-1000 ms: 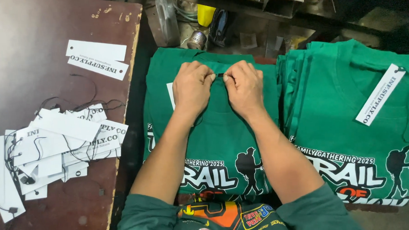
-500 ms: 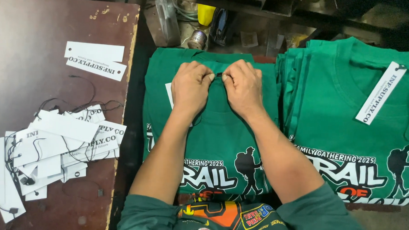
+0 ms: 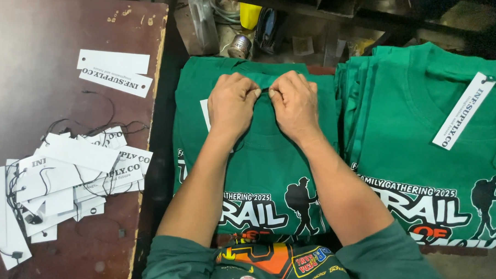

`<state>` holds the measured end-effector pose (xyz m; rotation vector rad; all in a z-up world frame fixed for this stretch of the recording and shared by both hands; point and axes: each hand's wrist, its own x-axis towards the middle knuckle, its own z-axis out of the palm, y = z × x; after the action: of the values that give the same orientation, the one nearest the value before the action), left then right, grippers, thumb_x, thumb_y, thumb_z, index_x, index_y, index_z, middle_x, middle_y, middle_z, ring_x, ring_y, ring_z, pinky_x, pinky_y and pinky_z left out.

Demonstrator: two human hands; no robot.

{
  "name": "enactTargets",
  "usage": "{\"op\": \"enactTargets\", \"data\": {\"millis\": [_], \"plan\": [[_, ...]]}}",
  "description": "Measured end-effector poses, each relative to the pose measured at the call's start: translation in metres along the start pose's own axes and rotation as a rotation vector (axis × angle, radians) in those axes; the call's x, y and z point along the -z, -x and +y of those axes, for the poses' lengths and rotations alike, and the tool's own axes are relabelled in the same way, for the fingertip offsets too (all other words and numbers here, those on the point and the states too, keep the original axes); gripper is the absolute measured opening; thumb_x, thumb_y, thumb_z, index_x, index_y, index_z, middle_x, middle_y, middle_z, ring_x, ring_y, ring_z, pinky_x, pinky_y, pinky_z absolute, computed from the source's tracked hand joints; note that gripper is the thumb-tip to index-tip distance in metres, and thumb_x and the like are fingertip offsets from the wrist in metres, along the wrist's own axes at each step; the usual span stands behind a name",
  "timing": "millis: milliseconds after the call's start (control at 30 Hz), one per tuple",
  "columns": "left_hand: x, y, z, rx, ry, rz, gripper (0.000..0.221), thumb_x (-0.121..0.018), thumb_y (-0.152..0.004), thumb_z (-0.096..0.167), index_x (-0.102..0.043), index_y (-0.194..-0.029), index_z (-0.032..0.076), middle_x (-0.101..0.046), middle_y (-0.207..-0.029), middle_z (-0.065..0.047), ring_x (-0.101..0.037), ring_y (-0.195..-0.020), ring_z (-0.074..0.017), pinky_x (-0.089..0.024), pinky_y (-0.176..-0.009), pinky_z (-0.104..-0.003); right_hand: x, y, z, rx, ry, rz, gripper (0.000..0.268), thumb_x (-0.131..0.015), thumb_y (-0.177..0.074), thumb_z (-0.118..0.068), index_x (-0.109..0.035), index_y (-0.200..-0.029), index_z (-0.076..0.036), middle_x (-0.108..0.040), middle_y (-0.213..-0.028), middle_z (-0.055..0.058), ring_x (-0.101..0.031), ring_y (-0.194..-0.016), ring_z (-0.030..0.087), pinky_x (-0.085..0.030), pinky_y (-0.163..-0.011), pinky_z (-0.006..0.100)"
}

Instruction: Attaching brand tags to green t-shirts using manual plastic fasteners at a factory workstation.

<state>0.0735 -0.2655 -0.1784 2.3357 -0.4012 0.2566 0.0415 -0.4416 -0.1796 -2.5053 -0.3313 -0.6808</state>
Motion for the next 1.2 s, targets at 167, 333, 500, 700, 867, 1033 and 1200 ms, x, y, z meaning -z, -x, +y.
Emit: {"op": "enactTargets", "data": {"millis": [167,333,500,700,867,1033,1200], "plan": [[-0.0001,-0.0005,-0.0001,-0.021,0.004,0.004,0.009,-0.076,-0.091,0.025,-0.073,-0.085,0.018,-0.065,-0.088,0.005,-0.062,-0.106,-0.0175,-0.054,-0.087,-0.037,0.0005,-0.0002,0.0003,0.001,0.001,-0.004,0.010,-0.071,-0.095,-0.018,-0.062,-0.091,-0.016,-0.055,-0.090,0.000,-0.061,-0.091,0.026,-0.043,-0.083,0.041],[0.0026,0.0004,0.0020,-0.024,0.024,-0.020,0.008,-0.077,-0.089,0.025,-0.074,-0.085,0.018,-0.065,-0.088,0.004,-0.062,-0.105,-0.0180,-0.052,-0.087,-0.037,0.0018,-0.0006,-0.0023,0.002,-0.008,0.004,0.011,-0.071,-0.094,-0.018,-0.061,-0.089,-0.016,-0.054,-0.089,0.000,-0.060,-0.089,0.026,-0.042,-0.083,0.041],[0.0010,0.0013,0.0017,-0.023,0.072,0.008,0.006,-0.078,-0.088,0.024,-0.075,-0.085,0.020,-0.066,-0.085,0.006,-0.064,-0.102,-0.0173,-0.052,-0.086,-0.037,0.0032,-0.0006,-0.0035,0.009,-0.006,0.015,0.012,-0.071,-0.094,-0.017,-0.060,-0.087,-0.016,-0.055,-0.089,0.000,-0.060,-0.089,0.026,-0.043,-0.082,0.041],[0.0008,0.0030,-0.0015,-0.017,0.083,0.015,0.007,-0.072,-0.093,0.023,-0.072,-0.088,0.018,-0.065,-0.084,0.003,-0.064,-0.096,-0.0198,-0.051,-0.084,-0.037,-0.0003,0.0007,-0.0003,0.001,-0.013,0.030,0.012,-0.070,-0.094,-0.018,-0.060,-0.088,-0.017,-0.054,-0.088,0.000,-0.060,-0.088,0.026,-0.043,-0.081,0.041],[-0.0009,0.0029,-0.0034,-0.068,0.027,0.026,0.007,-0.073,-0.093,0.021,-0.072,-0.087,0.017,-0.064,-0.082,0.003,-0.064,-0.095,-0.0205,-0.051,-0.083,-0.038,-0.0024,0.0012,0.0013,0.003,0.006,0.032,0.012,-0.070,-0.094,-0.019,-0.060,-0.088,-0.017,-0.054,-0.088,0.000,-0.060,-0.089,0.026,-0.043,-0.081,0.041],[0.0012,0.0020,-0.0006,-0.059,0.019,0.008,0.007,-0.072,-0.094,0.020,-0.072,-0.087,0.016,-0.063,-0.081,0.003,-0.064,-0.093,-0.0194,-0.051,-0.083,-0.037,-0.0020,0.0005,-0.0003,-0.009,0.004,0.026,0.012,-0.069,-0.094,-0.019,-0.060,-0.087,-0.016,-0.054,-0.088,0.001,-0.060,-0.088,0.026,-0.043,-0.081,0.041],[0.0006,0.0027,-0.0019,-0.072,0.024,0.007,0.007,-0.073,-0.093,0.023,-0.071,-0.088,0.018,-0.061,-0.080,0.003,-0.063,-0.094,-0.0200,-0.051,-0.083,-0.038,-0.0015,0.0001,-0.0009,0.001,0.007,0.033,0.011,-0.070,-0.093,-0.019,-0.061,-0.087,-0.017,-0.054,-0.087,0.001,-0.060,-0.088,0.026,-0.043,-0.080,0.041]]}}
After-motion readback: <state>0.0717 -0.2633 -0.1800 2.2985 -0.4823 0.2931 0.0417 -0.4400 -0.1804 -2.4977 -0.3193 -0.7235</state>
